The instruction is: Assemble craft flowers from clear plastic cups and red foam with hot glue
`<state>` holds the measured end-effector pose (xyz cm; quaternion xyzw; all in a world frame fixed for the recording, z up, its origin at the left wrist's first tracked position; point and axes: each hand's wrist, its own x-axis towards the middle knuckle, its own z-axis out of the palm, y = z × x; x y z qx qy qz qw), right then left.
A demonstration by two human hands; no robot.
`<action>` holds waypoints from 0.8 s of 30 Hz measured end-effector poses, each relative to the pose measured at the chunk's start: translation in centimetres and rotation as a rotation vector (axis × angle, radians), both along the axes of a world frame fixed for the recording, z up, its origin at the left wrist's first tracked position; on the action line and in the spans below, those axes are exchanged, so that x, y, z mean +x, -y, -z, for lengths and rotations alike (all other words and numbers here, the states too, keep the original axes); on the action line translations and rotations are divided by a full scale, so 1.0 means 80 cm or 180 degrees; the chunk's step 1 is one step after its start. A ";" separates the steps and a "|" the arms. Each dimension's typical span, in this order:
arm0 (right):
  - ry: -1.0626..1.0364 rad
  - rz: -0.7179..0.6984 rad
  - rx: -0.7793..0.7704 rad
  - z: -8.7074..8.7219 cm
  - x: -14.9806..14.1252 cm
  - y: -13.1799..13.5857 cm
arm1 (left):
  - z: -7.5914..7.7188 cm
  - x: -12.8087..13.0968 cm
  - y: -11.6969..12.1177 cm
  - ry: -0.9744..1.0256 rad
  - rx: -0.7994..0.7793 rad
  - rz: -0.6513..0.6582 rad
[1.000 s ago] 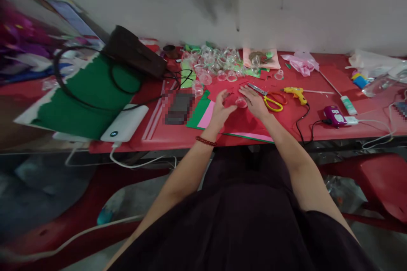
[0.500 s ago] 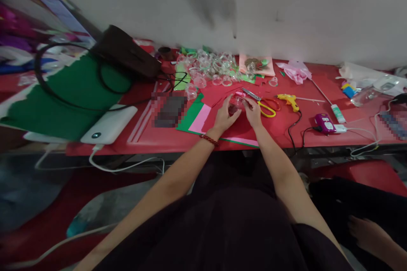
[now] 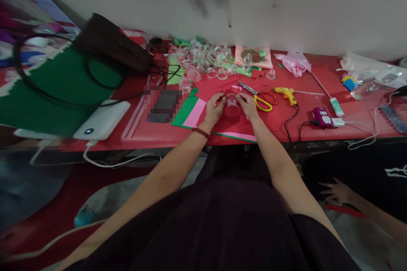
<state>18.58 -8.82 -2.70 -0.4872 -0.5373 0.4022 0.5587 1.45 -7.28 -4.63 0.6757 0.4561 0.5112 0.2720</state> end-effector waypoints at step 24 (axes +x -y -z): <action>-0.0248 0.0061 -0.0089 0.007 -0.012 -0.013 | 0.017 -0.001 -0.004 0.0555 -0.0107 -0.0060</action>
